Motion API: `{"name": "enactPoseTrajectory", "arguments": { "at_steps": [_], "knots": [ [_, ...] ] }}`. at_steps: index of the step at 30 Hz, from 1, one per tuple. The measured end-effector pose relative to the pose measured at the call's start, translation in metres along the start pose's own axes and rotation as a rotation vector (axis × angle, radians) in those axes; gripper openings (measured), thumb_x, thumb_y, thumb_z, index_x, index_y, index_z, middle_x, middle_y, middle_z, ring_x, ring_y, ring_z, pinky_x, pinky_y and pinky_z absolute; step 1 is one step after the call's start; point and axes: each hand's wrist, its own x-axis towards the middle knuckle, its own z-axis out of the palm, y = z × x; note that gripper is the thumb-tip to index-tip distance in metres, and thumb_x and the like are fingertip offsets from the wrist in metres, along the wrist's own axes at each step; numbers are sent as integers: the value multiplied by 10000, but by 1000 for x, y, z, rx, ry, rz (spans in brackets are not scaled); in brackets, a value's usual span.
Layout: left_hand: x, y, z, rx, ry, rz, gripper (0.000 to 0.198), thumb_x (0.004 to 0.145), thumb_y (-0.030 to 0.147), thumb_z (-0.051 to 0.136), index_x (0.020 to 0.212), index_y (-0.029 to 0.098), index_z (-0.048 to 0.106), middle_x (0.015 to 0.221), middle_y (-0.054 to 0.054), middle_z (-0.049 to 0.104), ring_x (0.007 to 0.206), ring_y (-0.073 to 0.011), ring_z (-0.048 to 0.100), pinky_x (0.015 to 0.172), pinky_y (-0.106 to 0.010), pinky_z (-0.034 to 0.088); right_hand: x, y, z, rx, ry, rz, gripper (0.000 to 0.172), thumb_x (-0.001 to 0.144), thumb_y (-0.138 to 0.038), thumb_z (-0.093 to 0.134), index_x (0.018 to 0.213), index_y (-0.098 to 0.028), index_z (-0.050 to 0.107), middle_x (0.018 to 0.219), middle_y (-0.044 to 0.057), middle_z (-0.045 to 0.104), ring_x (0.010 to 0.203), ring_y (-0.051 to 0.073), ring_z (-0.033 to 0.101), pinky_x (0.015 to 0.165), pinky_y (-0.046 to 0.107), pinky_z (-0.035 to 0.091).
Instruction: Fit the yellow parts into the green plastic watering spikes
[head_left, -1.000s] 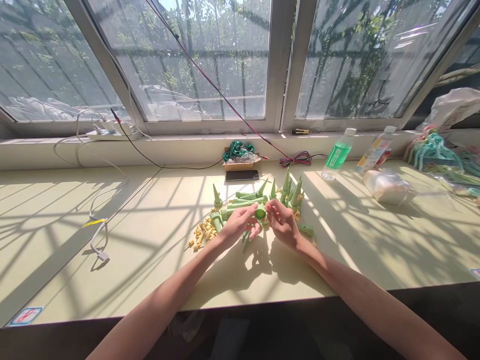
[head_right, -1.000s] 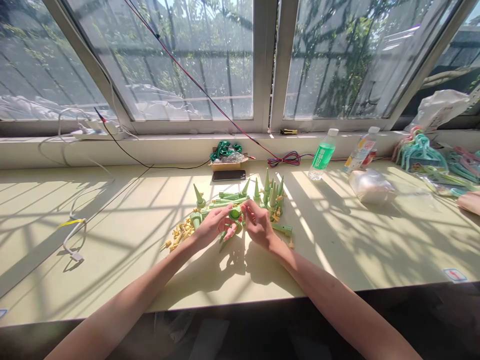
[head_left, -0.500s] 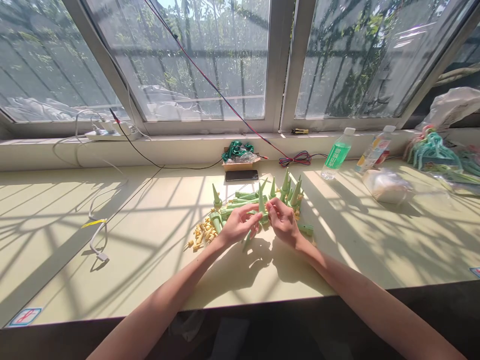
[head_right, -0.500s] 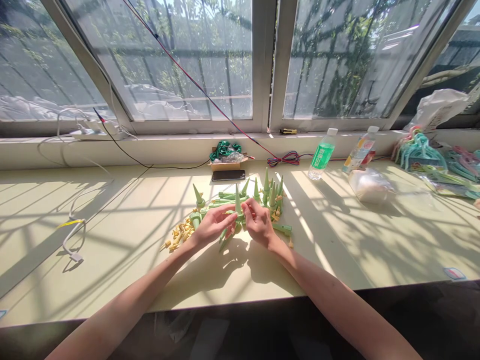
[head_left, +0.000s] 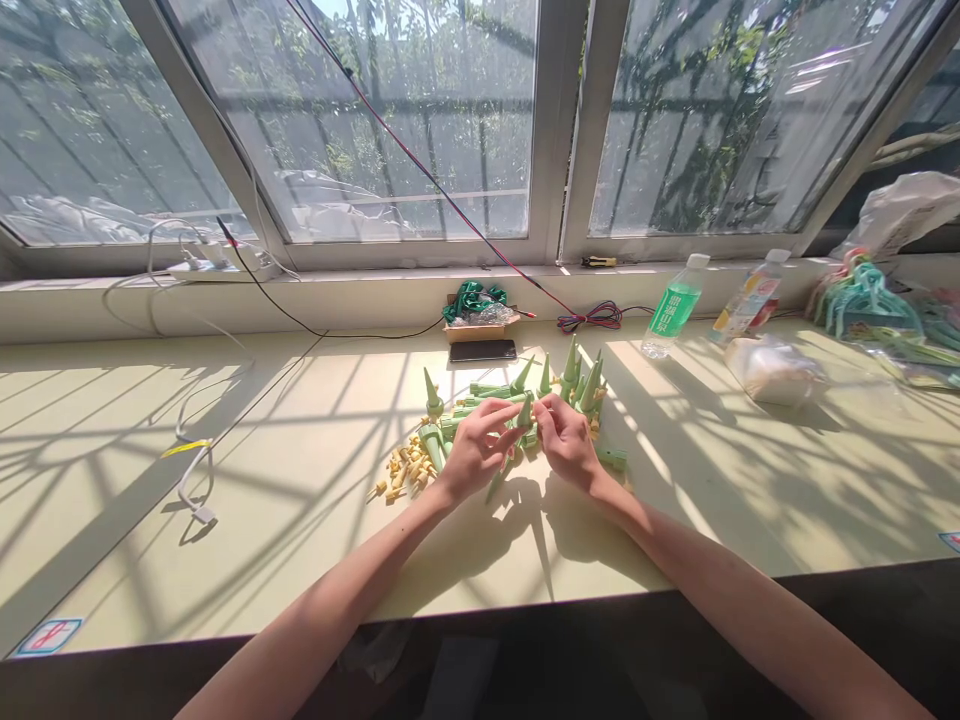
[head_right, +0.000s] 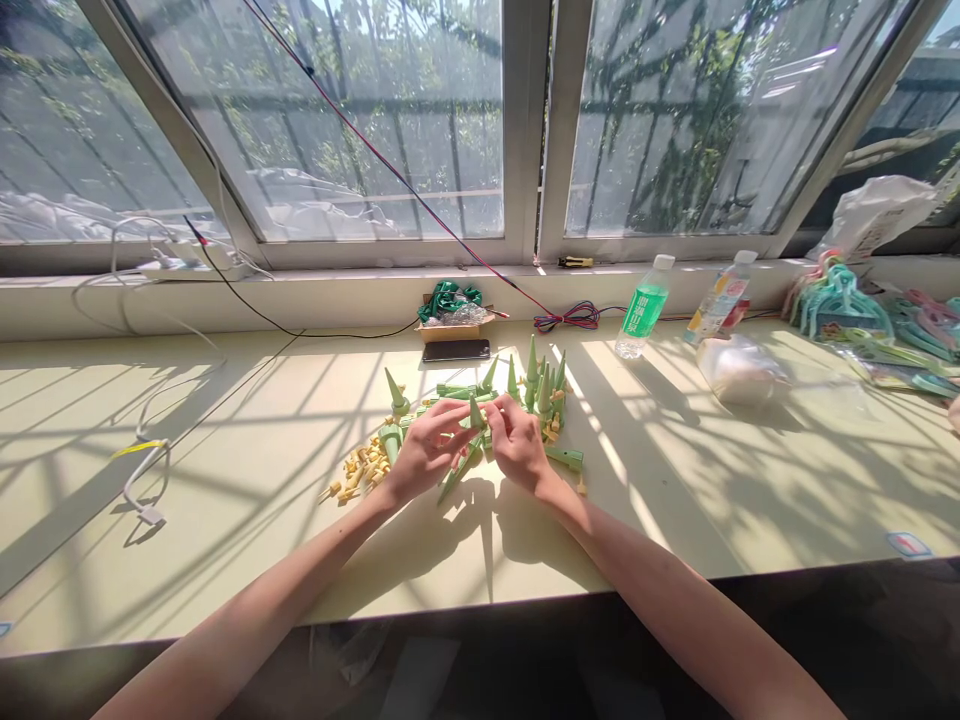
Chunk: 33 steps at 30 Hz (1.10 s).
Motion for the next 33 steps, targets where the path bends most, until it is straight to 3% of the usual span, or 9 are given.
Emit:
{"name": "enactPoseTrajectory", "arguments": {
  "at_steps": [4, 7, 10, 13, 16, 21, 25, 29, 33],
  "knots": [
    [1, 3, 2, -73, 55, -93, 327, 884, 381, 646, 1139, 176, 634, 1084, -90, 595, 621, -88, 607, 477, -204, 542, -1, 2, 1, 25, 19, 9, 258, 993, -384, 431, 802, -215, 474, 532, -73, 383, 458, 96, 358, 470, 228, 307],
    [3, 6, 4, -196, 71, -233, 328, 870, 455, 650, 997, 159, 588, 802, -29, 630, 459, -89, 568, 363, -194, 443, -1, 2, 1, 28, 48, -3, 236, 1001, -365, 424, 820, -218, 464, 550, -72, 372, 472, 98, 338, 480, 234, 293],
    [5, 6, 4, -381, -32, -387, 459, 898, 576, 546, 774, 136, 576, 544, 9, 545, 362, -95, 511, 339, -207, 396, -2, 3, 0, 6, 42, -28, 221, 1001, -348, 426, 828, -217, 470, 574, -64, 384, 485, 98, 352, 493, 238, 299],
    [6, 6, 4, -530, -147, -512, 572, 887, 642, 509, 690, 111, 592, 537, -20, 559, 365, -96, 508, 333, -212, 384, -3, 5, -1, -22, -14, -67, 210, 1001, -333, 425, 841, -213, 488, 622, -45, 446, 509, 99, 400, 515, 242, 328],
    [6, 7, 3, -590, -167, -552, 530, 855, 613, 588, 720, 101, 605, 554, -20, 572, 391, -90, 514, 349, -200, 392, -4, 4, -2, -23, -54, -74, 221, 1002, -330, 421, 827, -212, 488, 627, -41, 462, 514, 100, 415, 524, 243, 342],
    [5, 8, 0, -619, -216, -519, 460, 870, 572, 592, 761, 127, 555, 533, -10, 583, 390, -87, 505, 386, -201, 405, -3, 2, -2, 16, -53, -48, 239, 1003, -336, 409, 803, -216, 461, 598, -52, 440, 489, 95, 395, 497, 237, 322],
    [3, 6, 0, -482, -224, -425, 375, 887, 509, 599, 793, 156, 512, 537, 16, 575, 394, -89, 511, 413, -209, 419, -3, 1, -1, 27, -30, -25, 253, 998, -353, 420, 788, -215, 450, 584, -61, 409, 473, 90, 353, 480, 237, 297],
    [0, 5, 1, -218, -110, -257, 299, 847, 422, 673, 856, 163, 524, 624, 33, 536, 484, -89, 537, 433, -195, 443, -2, -3, -2, 8, -17, -31, 283, 993, -360, 425, 753, -212, 439, 579, -59, 393, 483, 94, 344, 491, 244, 298],
    [-1, 5, 0, -93, -35, -53, 264, 845, 359, 679, 963, 153, 563, 890, -23, 531, 614, -80, 565, 494, -194, 515, -2, -6, -2, -23, -19, -23, 307, 993, -364, 415, 728, -212, 433, 577, -49, 415, 491, 101, 360, 498, 252, 297]
  ]
}}
